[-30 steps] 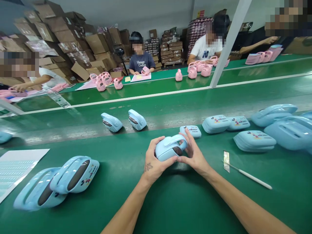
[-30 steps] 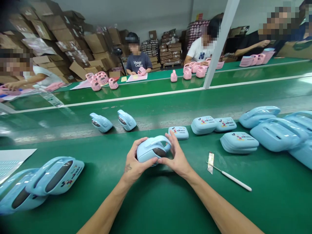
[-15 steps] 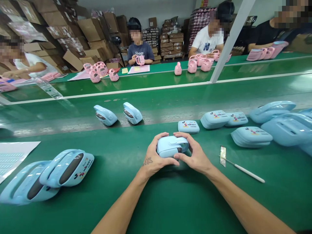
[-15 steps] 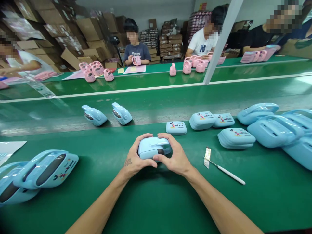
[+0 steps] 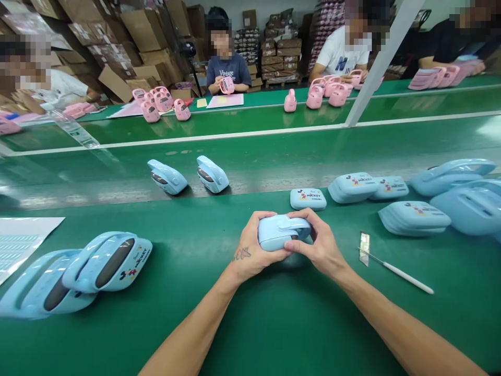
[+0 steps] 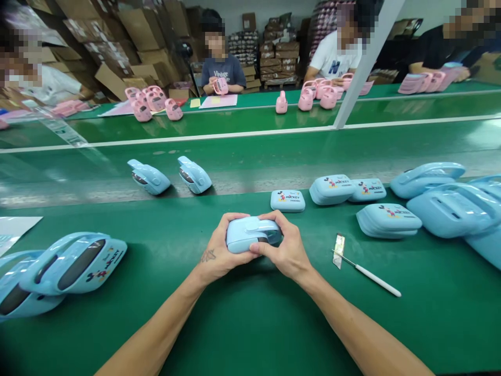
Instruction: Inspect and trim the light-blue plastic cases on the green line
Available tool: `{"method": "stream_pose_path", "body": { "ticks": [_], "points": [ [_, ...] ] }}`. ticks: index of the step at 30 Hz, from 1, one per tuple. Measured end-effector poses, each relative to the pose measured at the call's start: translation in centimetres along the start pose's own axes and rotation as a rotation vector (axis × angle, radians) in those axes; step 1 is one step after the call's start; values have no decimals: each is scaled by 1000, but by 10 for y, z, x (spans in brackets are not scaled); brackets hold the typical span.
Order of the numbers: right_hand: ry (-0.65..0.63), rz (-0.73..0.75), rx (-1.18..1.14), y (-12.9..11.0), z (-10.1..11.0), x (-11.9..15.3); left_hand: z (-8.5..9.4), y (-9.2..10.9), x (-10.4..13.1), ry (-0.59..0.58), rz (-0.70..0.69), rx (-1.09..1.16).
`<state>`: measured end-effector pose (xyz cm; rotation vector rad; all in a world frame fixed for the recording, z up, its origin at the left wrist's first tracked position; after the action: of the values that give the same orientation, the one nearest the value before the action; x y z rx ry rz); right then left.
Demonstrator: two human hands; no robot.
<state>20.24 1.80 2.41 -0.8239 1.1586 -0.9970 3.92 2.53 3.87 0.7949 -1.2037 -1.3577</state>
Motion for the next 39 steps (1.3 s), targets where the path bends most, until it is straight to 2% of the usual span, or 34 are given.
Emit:
{"method": "stream_pose_path", "body": {
  "ticks": [11,15,16,18,20,21,23,26,28,32,37,39],
  "points": [
    [-9,41,-38,2,-1,3,-4,-1,0,-40,-14,-1],
    [-94,65,-90,-1,1,-7,0,-2,-4,23,-85,-60],
    [-92,77,-131,-2,8,-12,1,-3,-5,53,-106,-84],
    [16,76,-152,-5,37,-22,3,-6,-6,101,-142,-112],
    [175,35,1,-7,79,-24,3,-8,-7,113,-171,-96],
    [212,11,139,-10,100,-20,1,-7,-5,109,-189,-83],
    [147,-46,435,-12,130,-6,-4,-3,0,85,-234,-86],
    [-41,-199,748,2,159,33,-16,7,10,28,-310,-144],
    [-99,-280,850,17,172,63,-23,11,14,-12,-337,-165],
    [-95,-264,824,35,180,98,-28,9,16,-40,-345,-165],
    [96,-245,826,33,191,103,-29,7,15,-45,-329,-149],
    [117,-236,855,31,192,102,-30,8,16,-51,-329,-152]
  ]
}}
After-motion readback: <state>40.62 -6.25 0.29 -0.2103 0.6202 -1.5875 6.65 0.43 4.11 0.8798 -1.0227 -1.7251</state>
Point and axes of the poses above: each hand's wrist, its own x-axis away from the middle knuckle, its own z-axis out of the back of the hand, y = z × x, the point moved 7 cm from there along -x, towards the middle knuckle, and after that the axes turned 11 degrees about z, right-handed, at the moved point
